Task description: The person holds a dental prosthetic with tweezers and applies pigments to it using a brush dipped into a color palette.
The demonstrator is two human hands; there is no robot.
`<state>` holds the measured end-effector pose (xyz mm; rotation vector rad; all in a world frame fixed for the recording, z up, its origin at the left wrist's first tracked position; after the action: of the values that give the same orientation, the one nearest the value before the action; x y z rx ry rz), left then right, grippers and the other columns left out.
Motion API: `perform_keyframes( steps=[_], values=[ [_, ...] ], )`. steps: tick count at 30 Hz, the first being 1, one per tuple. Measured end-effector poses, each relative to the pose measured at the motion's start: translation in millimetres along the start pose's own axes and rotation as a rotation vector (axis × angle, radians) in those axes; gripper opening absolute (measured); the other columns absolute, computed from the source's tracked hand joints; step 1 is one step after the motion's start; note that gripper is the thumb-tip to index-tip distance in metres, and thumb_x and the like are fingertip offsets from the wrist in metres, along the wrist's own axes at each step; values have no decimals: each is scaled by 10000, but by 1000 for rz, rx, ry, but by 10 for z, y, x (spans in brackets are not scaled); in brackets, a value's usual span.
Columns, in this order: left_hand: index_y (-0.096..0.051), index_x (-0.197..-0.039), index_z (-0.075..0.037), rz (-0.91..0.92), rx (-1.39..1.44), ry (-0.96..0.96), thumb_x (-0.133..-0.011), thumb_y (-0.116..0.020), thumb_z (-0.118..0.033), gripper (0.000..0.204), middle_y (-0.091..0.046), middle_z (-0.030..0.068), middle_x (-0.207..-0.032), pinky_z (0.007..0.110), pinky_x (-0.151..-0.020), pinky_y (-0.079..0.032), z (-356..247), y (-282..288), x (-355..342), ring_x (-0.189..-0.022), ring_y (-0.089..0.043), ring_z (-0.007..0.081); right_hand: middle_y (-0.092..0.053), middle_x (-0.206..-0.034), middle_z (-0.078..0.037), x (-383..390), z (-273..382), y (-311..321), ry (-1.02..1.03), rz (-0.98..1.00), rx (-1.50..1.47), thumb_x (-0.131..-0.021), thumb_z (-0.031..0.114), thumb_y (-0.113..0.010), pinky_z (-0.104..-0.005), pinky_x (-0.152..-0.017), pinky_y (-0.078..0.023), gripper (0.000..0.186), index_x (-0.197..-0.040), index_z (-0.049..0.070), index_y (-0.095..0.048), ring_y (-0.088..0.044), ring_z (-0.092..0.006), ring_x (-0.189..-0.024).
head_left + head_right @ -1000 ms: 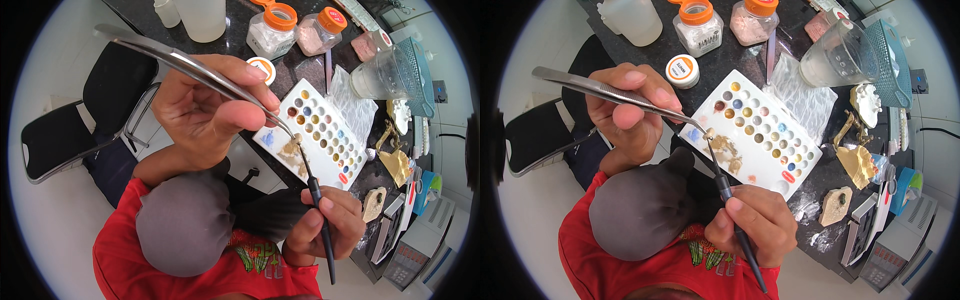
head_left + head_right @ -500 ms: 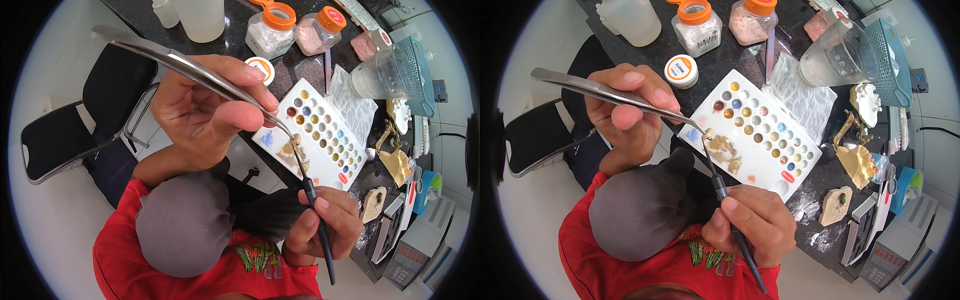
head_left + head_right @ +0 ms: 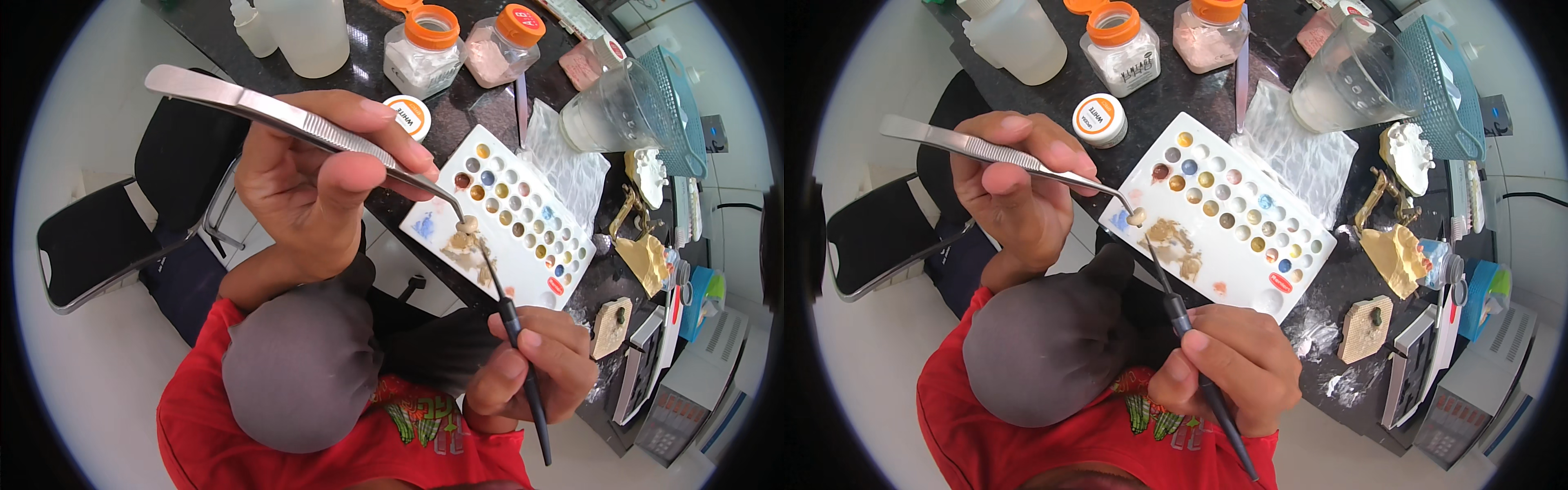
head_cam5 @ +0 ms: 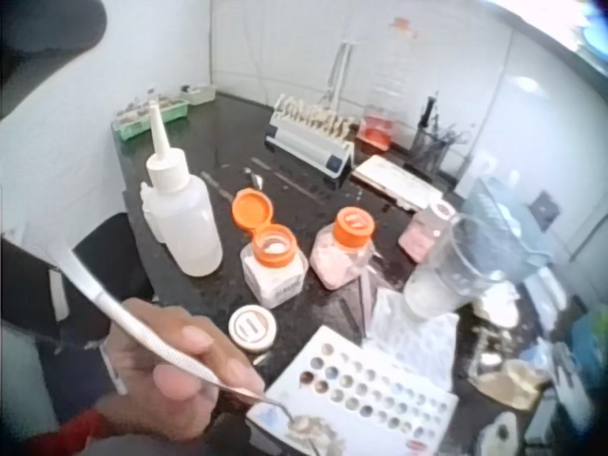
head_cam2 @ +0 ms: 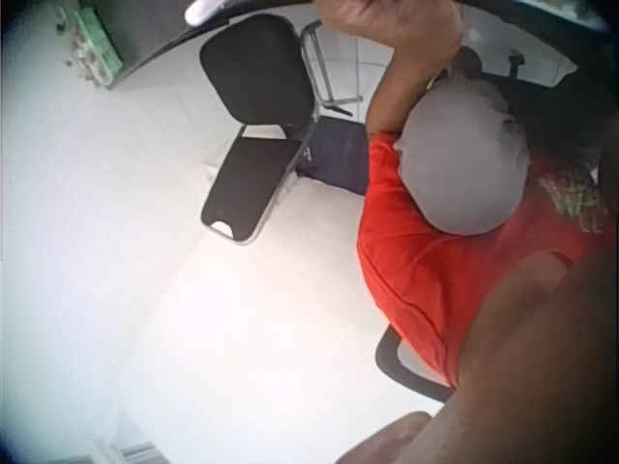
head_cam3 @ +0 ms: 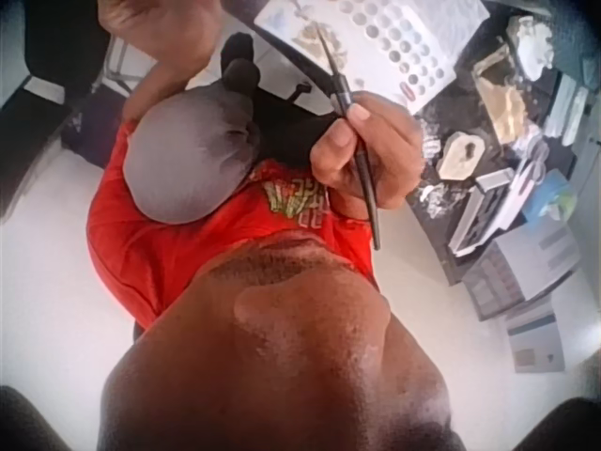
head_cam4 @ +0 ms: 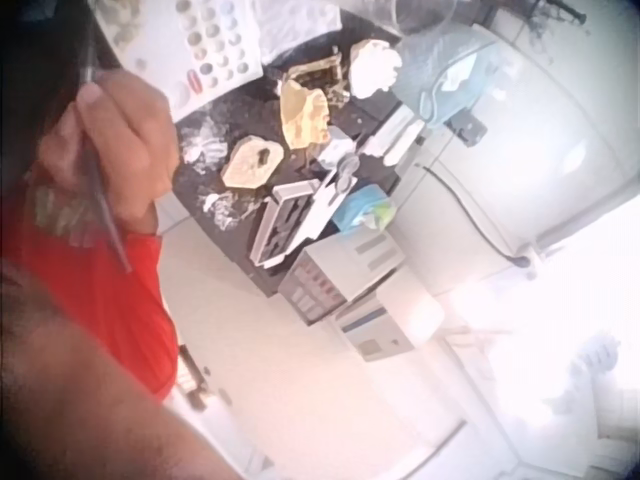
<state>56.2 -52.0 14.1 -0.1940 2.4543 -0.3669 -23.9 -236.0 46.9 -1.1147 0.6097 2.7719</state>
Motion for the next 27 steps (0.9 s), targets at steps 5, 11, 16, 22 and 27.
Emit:
perform_keyframes(
  steps=[5,11,16,22,27],
  values=[
    [-449,-1070,14,11,27,11,-876,-529,-373,440,-575,117,-734,259,-454,-516,9,-19,-8,-594,-599,190,-591,-705,-111,-3,-15,8,4,-27,-6,-687,-17,-637,-247,-493,-480,250,-920,-4,-547,-594,-198,-584],
    [-442,-1077,26,33,37,-8,-892,-508,-360,434,-578,124,-755,262,-464,-524,2,9,-4,-612,-606,190,-594,-693,-108,-17,8,-37,4,-21,-20,-679,-22,-654,-250,-498,-495,254,-912,-5,-556,-598,-197,-573],
    [-441,-1082,26,42,34,-16,-895,-504,-357,431,-579,126,-757,262,-468,-527,6,0,-5,-616,-609,184,-595,-692,-106,-18,0,-42,8,-37,-10,-672,-29,-650,-249,-493,-497,255,-909,-6,-559,-598,-195,-567],
    [-442,-1085,26,47,47,-17,-897,-500,-358,432,-582,123,-757,260,-464,-527,8,-1,-5,-617,-610,185,-597,-694,-109,-9,-6,-34,1,-32,-24,-669,-29,-646,-251,-487,-495,257,-909,-6,-558,-598,-195,-571],
    [-438,-1107,35,45,38,-17,-899,-491,-365,455,-582,113,-757,263,-485,-523,4,0,-3,-615,-600,180,-595,-702,-107,-6,-11,-31,-8,-5,-13,-685,-13,-639,-255,-501,-493,248,-918,-3,-554,-599,-196,-584]
  ],
)
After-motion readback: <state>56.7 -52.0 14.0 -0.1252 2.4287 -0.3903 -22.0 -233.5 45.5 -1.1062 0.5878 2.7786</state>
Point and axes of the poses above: each hand's wrist, its own x-axis away from the middle knuckle, its own y-axis out of the back of the hand, z = x × y, the point moved 6 cm from there along -x, towards the middle knuckle
